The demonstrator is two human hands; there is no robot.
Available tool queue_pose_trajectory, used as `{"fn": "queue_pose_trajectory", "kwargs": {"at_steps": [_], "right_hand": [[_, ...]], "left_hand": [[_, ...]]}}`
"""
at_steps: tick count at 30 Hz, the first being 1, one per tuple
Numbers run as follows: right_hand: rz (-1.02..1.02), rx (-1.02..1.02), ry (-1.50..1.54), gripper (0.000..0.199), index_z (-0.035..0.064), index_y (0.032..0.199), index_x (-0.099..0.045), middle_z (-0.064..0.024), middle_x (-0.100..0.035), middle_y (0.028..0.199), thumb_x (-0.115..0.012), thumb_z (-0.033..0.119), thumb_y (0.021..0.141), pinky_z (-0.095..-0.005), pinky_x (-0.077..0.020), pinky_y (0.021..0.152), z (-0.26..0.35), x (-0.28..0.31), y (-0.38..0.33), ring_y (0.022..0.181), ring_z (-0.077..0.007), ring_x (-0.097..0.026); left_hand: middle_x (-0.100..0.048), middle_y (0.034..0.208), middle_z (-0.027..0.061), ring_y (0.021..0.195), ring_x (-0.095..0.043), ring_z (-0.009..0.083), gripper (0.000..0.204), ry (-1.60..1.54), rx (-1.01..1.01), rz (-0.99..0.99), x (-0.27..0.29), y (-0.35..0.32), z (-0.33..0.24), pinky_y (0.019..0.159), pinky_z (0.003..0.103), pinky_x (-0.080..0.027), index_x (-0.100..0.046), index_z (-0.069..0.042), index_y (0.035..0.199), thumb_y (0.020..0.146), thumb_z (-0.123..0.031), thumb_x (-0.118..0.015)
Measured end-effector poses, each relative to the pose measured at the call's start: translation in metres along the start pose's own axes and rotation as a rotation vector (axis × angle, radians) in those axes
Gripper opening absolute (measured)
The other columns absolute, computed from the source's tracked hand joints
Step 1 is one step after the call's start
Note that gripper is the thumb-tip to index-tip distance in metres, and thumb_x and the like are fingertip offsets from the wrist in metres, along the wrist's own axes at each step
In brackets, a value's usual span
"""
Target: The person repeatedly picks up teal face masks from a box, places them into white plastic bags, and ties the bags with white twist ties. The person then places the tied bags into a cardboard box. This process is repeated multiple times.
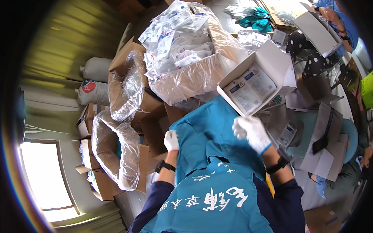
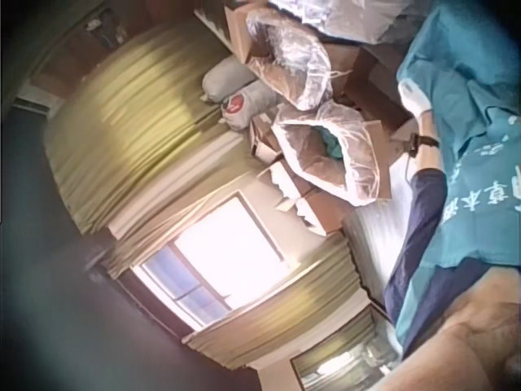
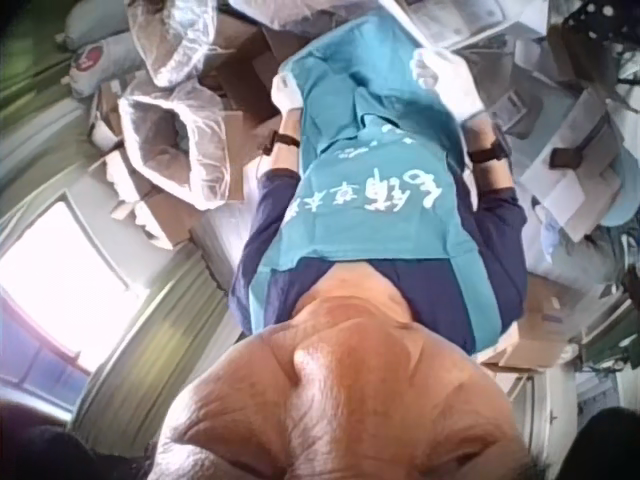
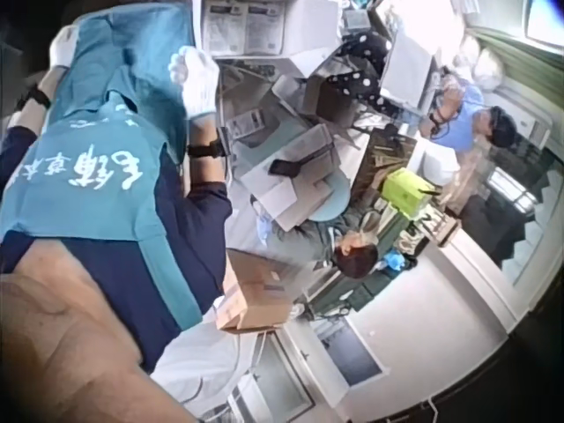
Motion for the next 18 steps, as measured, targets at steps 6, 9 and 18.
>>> {"fn": "queue_pose_trajectory", "kwargs": {"at_steps": [6,9,18], "right_hand": [[-0.441,0.411,-1.333,0.044,0.0054,0.122,-0.061,-0.0225,-0.069,0.116,-0.067,0.032,0.088,-0.0443,-0.0524,0.094,0.111,0.055,0.123,0.112,-0.0391,-0.064],[-0.552,0.035,-1.520,0.049,0.0103,0.130,-0.056,-0.0178,-0.067,0.122,-0.068,0.030,0.088,-0.0452,-0.0517,0.097,0.086,0.100,0.195,0.117,-0.0355,-0.064],[-0.551,0.356,-1.350,0.039,0.0076,0.110,-0.067,-0.0196,-0.068,0.109,-0.074,0.033,0.080,-0.0500,-0.0522,0.089,0.092,0.057,0.161,0.105,-0.0396,-0.065]], "left_hand": [[-0.066,0.078,0.0049,0.071,-0.062,0.0111,0.011,0.107,-0.071,-0.256,0.008,-0.040,-0.043,0.070,0.027,-0.050,-0.067,-0.002,0.095,0.096,-0.009,-0.059],[-0.065,0.075,0.0033,0.068,-0.060,0.0096,0.011,0.064,-0.015,-0.200,0.002,-0.035,-0.050,0.066,0.025,-0.049,-0.067,-0.003,0.093,0.097,-0.010,-0.059],[-0.067,0.078,0.0048,0.070,-0.062,0.0114,0.010,0.115,-0.088,-0.322,0.010,-0.044,-0.038,0.068,0.027,-0.050,-0.067,-0.003,0.094,0.096,-0.009,-0.059]]}}
Point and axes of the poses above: each hand's wrist, its own y-axis towards the middle knuckle, its own x-axis out of the back of the hand, z = x × y, the point moved 8 cm from there along y, towards the middle knuckle
